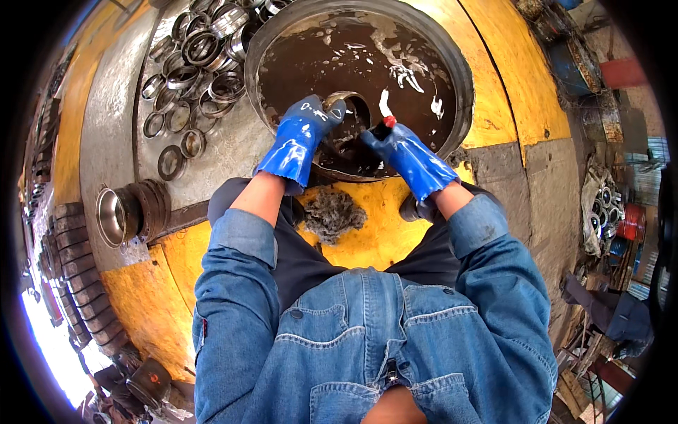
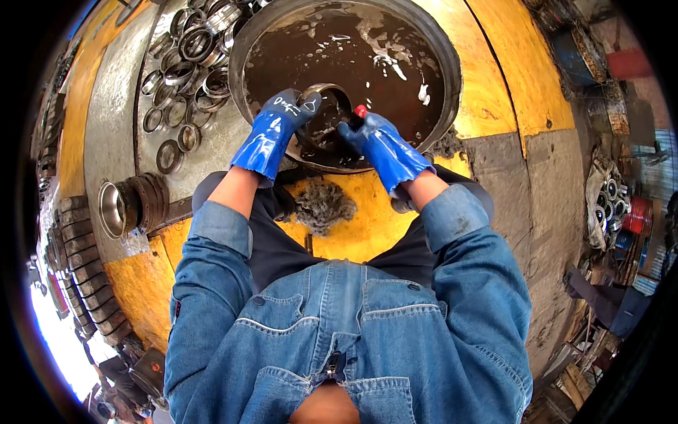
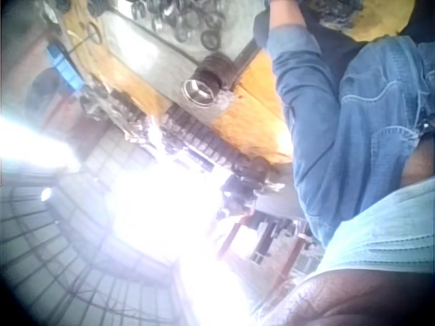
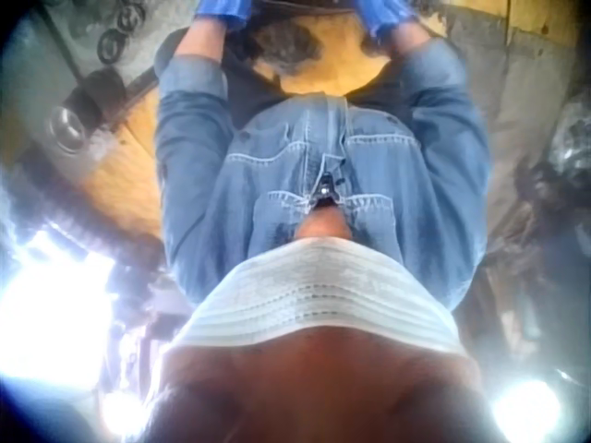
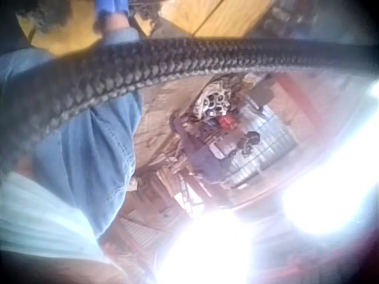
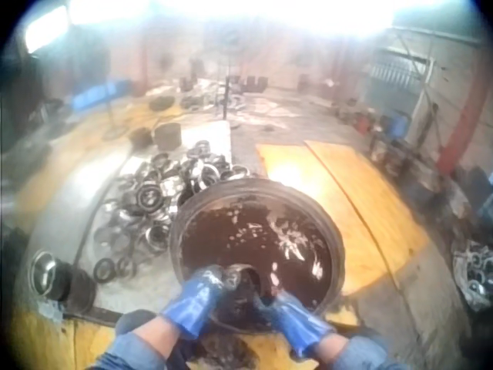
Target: The person sits on the floor and scrubs metal rings with a red-handled brush while dipping them into a large metal basin filled with dark liquid. The person repeatedly dips, scrubs, and lifts the rings, then places them on the floor beside the basin.
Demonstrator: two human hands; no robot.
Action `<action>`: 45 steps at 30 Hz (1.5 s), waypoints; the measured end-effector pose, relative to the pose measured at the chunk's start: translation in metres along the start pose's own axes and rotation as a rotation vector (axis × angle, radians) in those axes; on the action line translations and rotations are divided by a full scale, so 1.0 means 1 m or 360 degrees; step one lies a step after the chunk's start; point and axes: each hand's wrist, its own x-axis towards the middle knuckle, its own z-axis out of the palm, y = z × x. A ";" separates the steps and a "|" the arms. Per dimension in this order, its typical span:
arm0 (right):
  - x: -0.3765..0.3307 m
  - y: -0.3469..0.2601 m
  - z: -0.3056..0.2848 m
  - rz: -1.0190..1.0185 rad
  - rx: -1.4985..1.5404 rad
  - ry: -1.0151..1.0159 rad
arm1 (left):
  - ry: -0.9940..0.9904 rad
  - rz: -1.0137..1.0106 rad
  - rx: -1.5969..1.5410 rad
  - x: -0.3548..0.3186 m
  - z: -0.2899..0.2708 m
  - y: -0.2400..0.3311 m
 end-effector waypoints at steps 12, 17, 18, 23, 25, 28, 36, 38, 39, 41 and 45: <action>0.029 -0.011 -0.005 -0.1328 -0.0835 0.0748 | -0.0029 0.0011 0.0060 -0.017 -0.013 0.008; 0.037 -0.008 0.007 -0.0563 -0.0972 0.0131 | 0.0071 0.0121 0.0194 -0.026 -0.009 0.020; 0.040 -0.001 0.010 -0.0470 -0.0790 0.0044 | 0.0067 0.0126 0.0200 -0.026 -0.005 0.018; 0.023 -0.024 0.001 -0.0192 -0.0315 -0.0378 | 0.0146 0.0160 0.0175 -0.027 -0.003 0.011; 0.025 -0.013 0.003 -0.0347 0.0010 -0.0430 | 0.0160 0.0179 0.0184 -0.028 -0.003 0.016; 0.018 -0.023 -0.006 -0.0267 0.0551 -0.0402 | 0.0136 0.0139 0.0206 -0.030 -0.007 0.017; 0.058 0.002 -0.029 0.0798 0.2097 -0.0650 | 0.0240 0.0150 0.0097 -0.026 0.004 0.011; 0.050 -0.019 -0.028 0.0949 0.2272 -0.0510 | 0.0266 0.0115 0.0127 -0.028 0.002 0.004; 0.045 -0.022 -0.023 0.0786 0.2032 -0.0499 | 0.0257 0.0106 0.0145 -0.027 0.001 0.005; -0.001 -0.036 -0.035 0.0111 0.1524 -0.0516 | 0.0236 0.0078 0.0177 -0.030 -0.001 0.009; 0.002 -0.029 -0.012 -0.0346 0.0790 -0.0376 | 0.0212 0.0051 0.0167 -0.029 -0.001 0.010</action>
